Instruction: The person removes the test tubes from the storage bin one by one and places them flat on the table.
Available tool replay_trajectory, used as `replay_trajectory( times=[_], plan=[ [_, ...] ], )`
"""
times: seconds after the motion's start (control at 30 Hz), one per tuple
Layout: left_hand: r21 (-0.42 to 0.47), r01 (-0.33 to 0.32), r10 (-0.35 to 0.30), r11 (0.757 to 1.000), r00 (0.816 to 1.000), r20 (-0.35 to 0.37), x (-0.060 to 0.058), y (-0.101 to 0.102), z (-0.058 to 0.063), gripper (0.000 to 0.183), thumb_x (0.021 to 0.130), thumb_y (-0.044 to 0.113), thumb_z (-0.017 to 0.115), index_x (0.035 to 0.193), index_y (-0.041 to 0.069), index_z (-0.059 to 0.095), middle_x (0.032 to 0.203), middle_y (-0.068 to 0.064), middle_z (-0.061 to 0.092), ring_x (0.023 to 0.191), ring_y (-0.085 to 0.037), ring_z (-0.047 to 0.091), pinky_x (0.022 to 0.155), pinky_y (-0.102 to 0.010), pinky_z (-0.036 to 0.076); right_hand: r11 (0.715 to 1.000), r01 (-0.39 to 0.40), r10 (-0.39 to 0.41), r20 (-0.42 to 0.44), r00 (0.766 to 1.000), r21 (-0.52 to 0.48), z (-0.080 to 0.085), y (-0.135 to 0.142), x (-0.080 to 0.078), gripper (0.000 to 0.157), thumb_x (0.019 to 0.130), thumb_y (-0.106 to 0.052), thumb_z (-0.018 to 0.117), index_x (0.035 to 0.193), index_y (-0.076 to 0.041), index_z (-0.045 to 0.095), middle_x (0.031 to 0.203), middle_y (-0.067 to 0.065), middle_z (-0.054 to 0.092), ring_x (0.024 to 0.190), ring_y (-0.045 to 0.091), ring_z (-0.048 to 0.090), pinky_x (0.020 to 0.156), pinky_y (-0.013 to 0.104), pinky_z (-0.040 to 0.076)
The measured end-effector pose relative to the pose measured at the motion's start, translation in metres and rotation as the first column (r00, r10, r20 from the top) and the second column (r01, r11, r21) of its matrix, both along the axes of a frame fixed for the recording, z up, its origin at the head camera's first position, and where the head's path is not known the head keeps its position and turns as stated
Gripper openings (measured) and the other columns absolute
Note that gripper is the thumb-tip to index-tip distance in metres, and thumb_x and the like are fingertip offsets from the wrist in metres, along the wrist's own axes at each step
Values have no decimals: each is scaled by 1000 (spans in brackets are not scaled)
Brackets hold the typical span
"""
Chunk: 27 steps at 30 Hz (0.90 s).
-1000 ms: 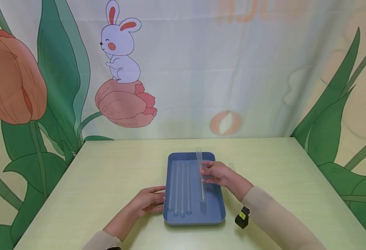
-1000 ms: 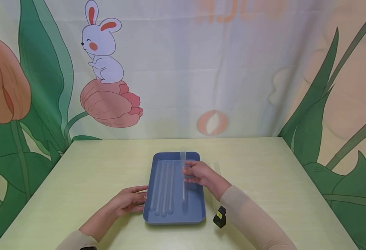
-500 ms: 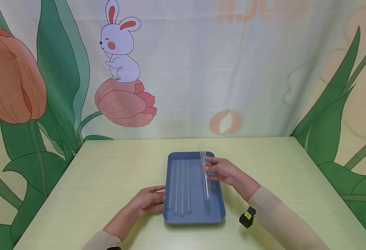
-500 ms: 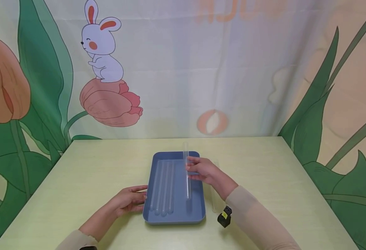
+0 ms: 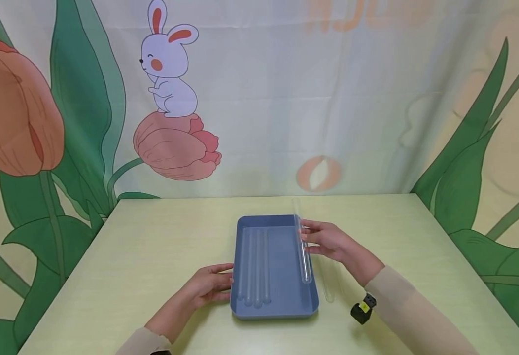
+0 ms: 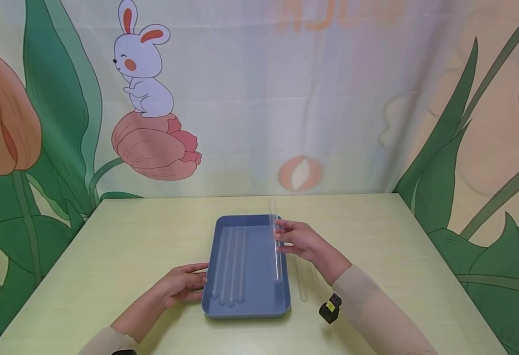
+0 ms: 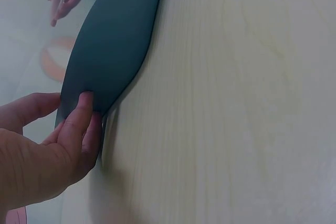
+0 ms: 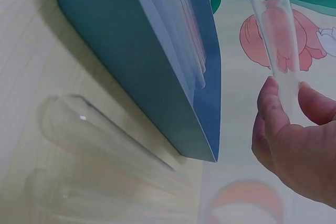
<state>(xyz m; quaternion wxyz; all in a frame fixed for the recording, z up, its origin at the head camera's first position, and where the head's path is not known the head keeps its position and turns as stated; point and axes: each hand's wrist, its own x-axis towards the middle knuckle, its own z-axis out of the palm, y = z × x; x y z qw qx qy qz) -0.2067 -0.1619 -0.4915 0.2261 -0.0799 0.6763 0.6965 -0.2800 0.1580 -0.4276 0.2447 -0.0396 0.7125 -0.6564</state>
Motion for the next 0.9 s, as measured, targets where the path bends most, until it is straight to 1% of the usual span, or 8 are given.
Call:
replay_trajectory(
  times=[0.13,0.27,0.4,0.53,0.6,0.77,0.83,0.9],
  plan=[
    [1,7,-7,1000,1000,-2,0,0,0,60,95,-2,58,152,-8,40,150,-33,50,96,-15,72,81,-34,65,1000,-4,4,-10,1000,-4,2,8,2,61,106,-5,49,161,2,24,134,14,53,103,7,62,84,21,58],
    [-1,16,-16,1000,1000,-7,0,-1,0,60,96,-2,58,152,-9,39,151,-33,49,95,-13,71,81,-33,64,1000,-3,3,-23,1000,-2,5,18,5,63,106,-6,51,161,2,22,121,2,56,101,3,61,85,21,59],
    [2,18,-18,1000,1000,-6,1,-1,0,60,96,-2,57,153,-8,39,151,-33,48,97,-14,71,82,-33,64,1000,3,-3,-29,1000,6,6,26,7,65,105,-6,51,162,2,21,121,0,57,103,0,61,85,21,59],
    [1,13,-13,1000,1000,-7,1,-1,1,59,96,-2,57,152,-8,39,152,-34,47,101,-16,71,85,-36,64,1000,19,-19,-28,999,17,5,35,8,64,105,-6,51,161,2,21,129,4,57,102,-1,61,85,20,59],
    [-1,12,-12,1000,1000,-7,1,-1,1,59,96,-2,58,152,-8,40,152,-34,47,102,-17,71,86,-37,64,999,36,-36,-29,999,24,4,40,8,63,105,-5,51,161,1,22,137,12,57,101,-2,62,85,20,59],
    [2,19,-19,1000,1000,-10,1,-1,0,60,96,-1,58,153,-8,39,152,-33,47,101,-16,71,86,-36,64,997,61,-59,-48,997,49,1,54,11,62,106,-7,51,161,2,24,156,27,42,101,-1,62,86,20,59],
    [7,24,-23,1000,1000,-13,1,-2,-1,60,96,-1,58,153,-8,39,152,-33,47,100,-16,71,86,-36,64,996,68,-65,-58,996,56,0,59,12,63,106,-8,52,161,2,24,156,28,41,99,-1,62,86,20,59],
    [12,28,-27,1000,1000,-14,1,-2,-1,60,96,-1,58,153,-8,38,152,-33,47,100,-15,71,86,-35,64,995,82,-78,-64,995,61,-2,64,13,63,105,-8,52,160,3,24,151,25,47,97,-2,63,85,20,59]
  ],
)
